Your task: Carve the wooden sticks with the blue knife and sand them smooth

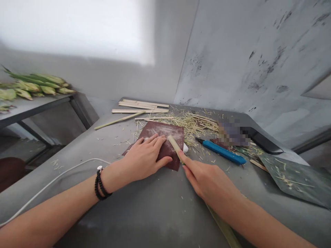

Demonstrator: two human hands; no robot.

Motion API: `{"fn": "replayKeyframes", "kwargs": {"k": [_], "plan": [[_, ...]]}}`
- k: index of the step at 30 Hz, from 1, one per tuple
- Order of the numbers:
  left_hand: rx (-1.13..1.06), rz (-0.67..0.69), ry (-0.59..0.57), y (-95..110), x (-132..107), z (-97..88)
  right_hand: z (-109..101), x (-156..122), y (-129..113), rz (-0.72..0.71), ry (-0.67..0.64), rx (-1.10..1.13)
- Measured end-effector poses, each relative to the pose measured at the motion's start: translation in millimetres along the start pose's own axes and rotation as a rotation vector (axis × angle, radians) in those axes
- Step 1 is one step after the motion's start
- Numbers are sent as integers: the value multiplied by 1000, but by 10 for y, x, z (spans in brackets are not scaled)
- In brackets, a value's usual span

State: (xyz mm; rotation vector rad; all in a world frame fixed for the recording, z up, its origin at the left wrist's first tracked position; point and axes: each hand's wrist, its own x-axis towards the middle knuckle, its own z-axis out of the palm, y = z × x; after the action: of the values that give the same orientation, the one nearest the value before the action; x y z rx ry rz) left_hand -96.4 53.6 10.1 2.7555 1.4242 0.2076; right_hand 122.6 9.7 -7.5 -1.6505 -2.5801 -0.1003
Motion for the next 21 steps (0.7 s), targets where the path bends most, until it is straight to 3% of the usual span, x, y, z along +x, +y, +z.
{"fn": "replayKeyframes", "kwargs": {"k": [4,8,15,21], "plan": [[-3,-9,-2,7,-6,-9,15,16,-87,82,11,-208],[-6,-5,-1,4,-18,-6,9,-56,-176,73,5,-367],[-3,-6,11,1,-10,25,-43,-104,-260,32,18,-386],[1,-2,19,1,-20,29,-100,-129,-286,81,-48,-321]]}}
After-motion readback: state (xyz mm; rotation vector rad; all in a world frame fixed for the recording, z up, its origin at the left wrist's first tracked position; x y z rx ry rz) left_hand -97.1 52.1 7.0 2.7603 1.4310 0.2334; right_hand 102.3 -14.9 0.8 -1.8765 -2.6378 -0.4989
